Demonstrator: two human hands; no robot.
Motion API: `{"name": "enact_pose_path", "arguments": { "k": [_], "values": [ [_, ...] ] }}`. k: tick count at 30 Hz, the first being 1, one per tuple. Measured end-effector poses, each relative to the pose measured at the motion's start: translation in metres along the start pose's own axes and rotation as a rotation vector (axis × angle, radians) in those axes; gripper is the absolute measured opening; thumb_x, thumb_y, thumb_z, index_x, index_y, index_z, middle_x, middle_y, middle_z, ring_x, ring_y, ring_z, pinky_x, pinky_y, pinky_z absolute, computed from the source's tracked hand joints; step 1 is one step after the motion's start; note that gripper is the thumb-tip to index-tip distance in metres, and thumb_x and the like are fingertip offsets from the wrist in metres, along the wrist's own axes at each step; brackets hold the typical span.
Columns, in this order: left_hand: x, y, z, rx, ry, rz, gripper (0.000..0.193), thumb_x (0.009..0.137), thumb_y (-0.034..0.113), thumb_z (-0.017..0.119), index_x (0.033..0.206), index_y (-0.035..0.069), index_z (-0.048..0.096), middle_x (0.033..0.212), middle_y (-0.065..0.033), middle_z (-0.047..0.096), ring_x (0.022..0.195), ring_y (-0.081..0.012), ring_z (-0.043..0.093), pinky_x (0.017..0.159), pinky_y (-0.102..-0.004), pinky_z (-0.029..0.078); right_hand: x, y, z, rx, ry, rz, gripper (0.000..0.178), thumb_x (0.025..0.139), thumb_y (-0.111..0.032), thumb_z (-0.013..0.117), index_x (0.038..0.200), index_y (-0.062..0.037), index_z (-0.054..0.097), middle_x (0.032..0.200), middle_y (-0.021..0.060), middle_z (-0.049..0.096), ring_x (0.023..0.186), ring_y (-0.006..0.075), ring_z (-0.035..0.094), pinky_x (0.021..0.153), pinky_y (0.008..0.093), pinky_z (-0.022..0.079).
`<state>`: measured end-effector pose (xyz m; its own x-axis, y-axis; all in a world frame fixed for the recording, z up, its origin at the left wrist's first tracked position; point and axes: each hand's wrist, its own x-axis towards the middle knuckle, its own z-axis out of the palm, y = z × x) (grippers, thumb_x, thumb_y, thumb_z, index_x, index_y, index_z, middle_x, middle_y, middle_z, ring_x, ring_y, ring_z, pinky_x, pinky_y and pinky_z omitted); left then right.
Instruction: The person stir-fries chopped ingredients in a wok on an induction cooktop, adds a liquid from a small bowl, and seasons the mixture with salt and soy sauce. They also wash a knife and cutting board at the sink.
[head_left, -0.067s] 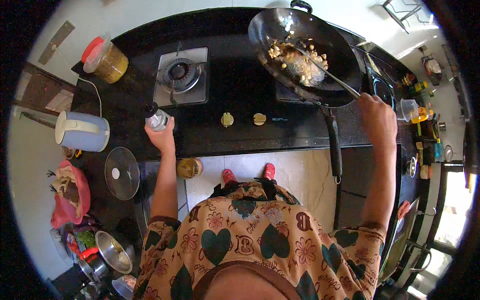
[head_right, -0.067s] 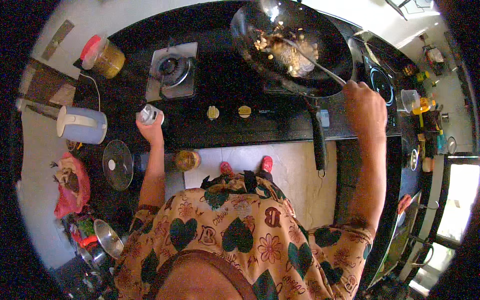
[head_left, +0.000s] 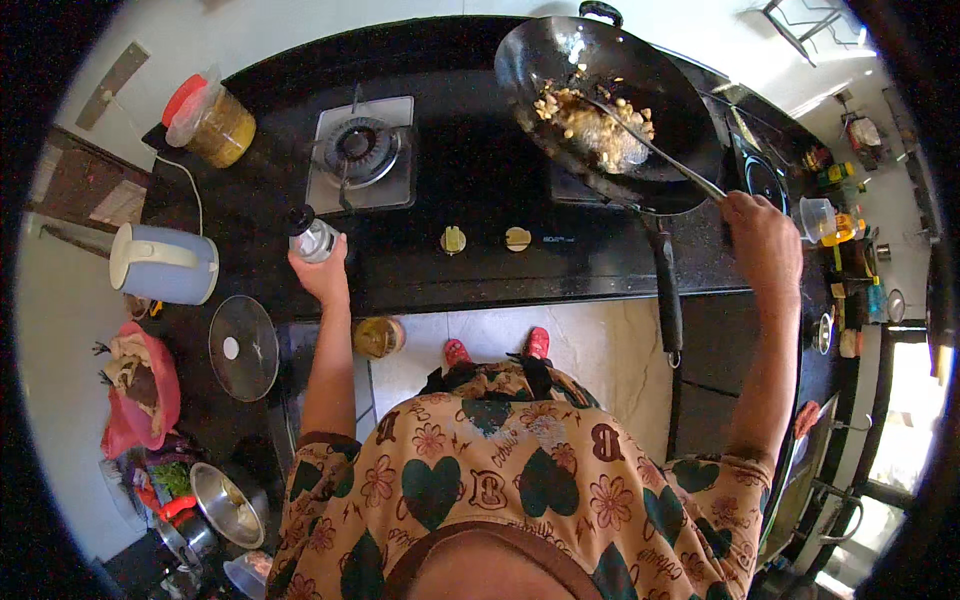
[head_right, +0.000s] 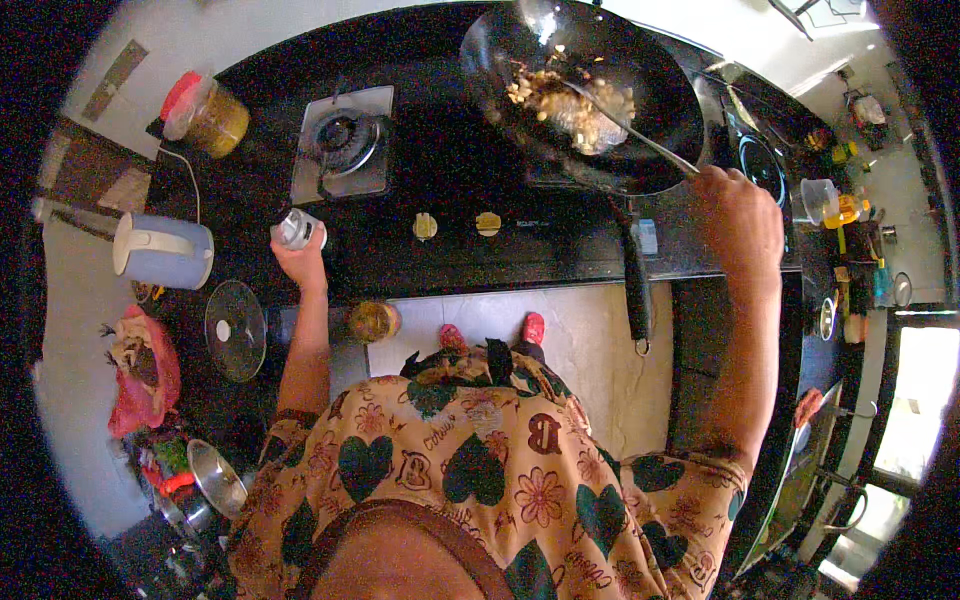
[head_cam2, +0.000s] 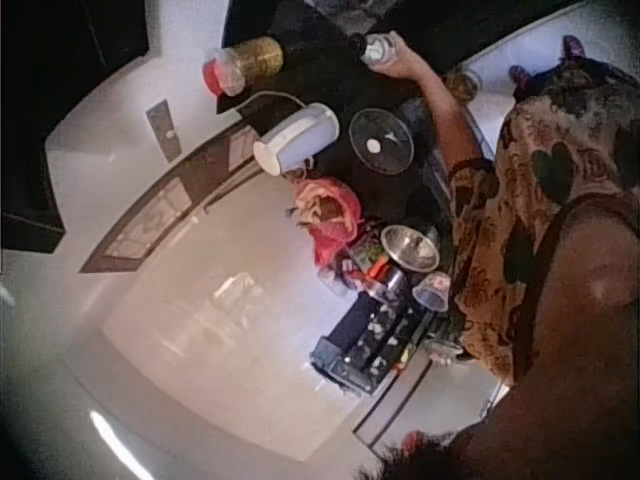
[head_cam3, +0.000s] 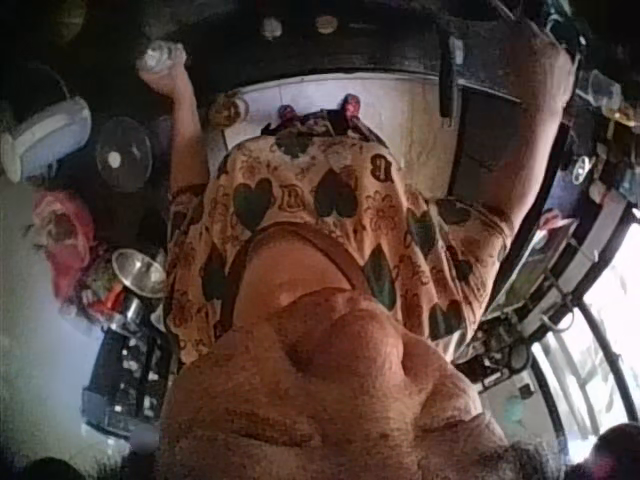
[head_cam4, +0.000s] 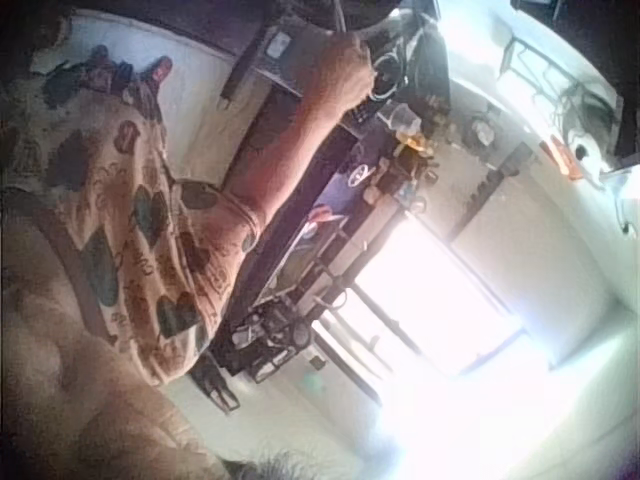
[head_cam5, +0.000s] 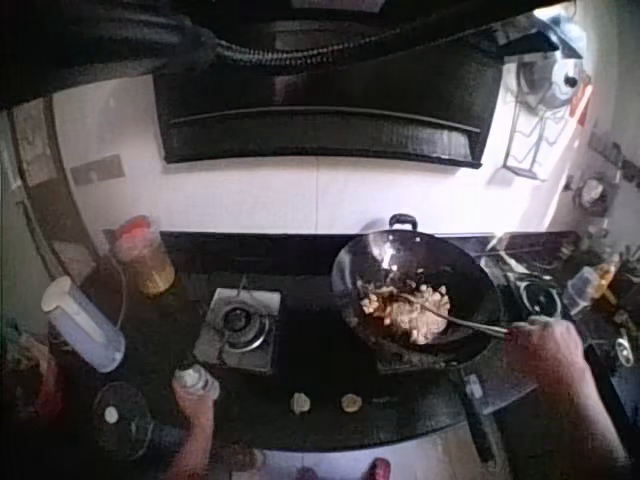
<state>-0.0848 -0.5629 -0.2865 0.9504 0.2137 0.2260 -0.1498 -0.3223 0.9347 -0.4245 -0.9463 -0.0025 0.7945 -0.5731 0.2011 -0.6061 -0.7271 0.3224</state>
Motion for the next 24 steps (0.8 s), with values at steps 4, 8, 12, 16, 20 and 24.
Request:
{"name": "enact_pose_path", "arguments": {
  "k": [4,8,12,16,20,24],
  "values": [
    [0.004,-0.001,0.004,-0.039,-0.008,0.038,0.084,0.061,0.020,0.090,0.128,0.000,0.044,0.121,-0.0133,0.055,0.109,-0.0239,0.056,0.094,-0.0353,0.045,-0.007,0.039,-0.005,-0.006,0.015,0.048,0.019,0.095,-0.025,0.048,0.094,-0.0116,0.062,0.086,0.0143,0.065,0.077,0.0367,0.065,0.067,0.0481,0.051],
    [0.009,-0.014,0.002,-0.147,-0.094,0.057,0.098,0.062,0.013,0.088,0.140,0.000,0.032,0.133,-0.0166,0.046,0.120,-0.0266,0.049,0.100,-0.0377,0.041,-0.013,0.059,0.018,0.039,-0.048,0.156,0.020,0.095,-0.025,0.048,0.094,-0.0116,0.063,0.089,0.0152,0.066,0.081,0.0385,0.065,0.069,0.0490,0.051],
    [0.003,-0.025,-0.008,-0.245,-0.162,0.110,0.105,0.062,0.013,0.088,0.145,0.000,0.025,0.140,-0.0203,0.040,0.127,-0.0283,0.043,0.107,-0.0399,0.034,-0.028,0.058,0.024,0.405,-0.097,0.202,0.025,0.090,-0.033,0.058,0.101,-0.0130,0.070,0.091,0.0169,0.068,0.086,0.0374,0.064,0.073,0.0440,0.050],
    [-0.013,-0.041,-0.022,-0.069,0.032,0.022,0.099,0.068,0.016,0.085,0.145,0.002,0.024,0.140,-0.0227,0.040,0.129,-0.0277,0.041,0.109,-0.0389,0.032,-0.018,0.065,0.039,0.341,0.016,0.122,0.022,0.093,-0.028,0.053,0.104,-0.0128,0.066,0.091,0.0155,0.067,0.083,0.0369,0.065,0.071,0.0448,0.051],
    [-0.043,-0.002,-0.032,-0.080,0.115,0.012,0.078,0.080,0.011,0.075,0.143,0.004,0.030,0.136,-0.0203,0.044,0.125,-0.0271,0.045,0.104,-0.0391,0.037,0.023,0.052,0.047,0.038,0.015,0.134,0.019,0.095,-0.023,0.048,0.103,-0.0108,0.059,0.093,0.0141,0.064,0.079,0.0375,0.065,0.068,0.0468,0.051],
    [-0.058,0.006,-0.048,-0.094,0.147,0.009,0.066,0.082,0.003,0.070,0.139,0.003,0.035,0.132,-0.0189,0.047,0.121,-0.0251,0.048,0.100,-0.0364,0.041,0.033,0.046,0.062,-0.008,0.004,0.033,0.017,0.094,-0.022,0.048,0.101,-0.0116,0.058,0.091,0.0140,0.063,0.080,0.0383,0.064,0.068,0.0487,0.051]
  ]
}}
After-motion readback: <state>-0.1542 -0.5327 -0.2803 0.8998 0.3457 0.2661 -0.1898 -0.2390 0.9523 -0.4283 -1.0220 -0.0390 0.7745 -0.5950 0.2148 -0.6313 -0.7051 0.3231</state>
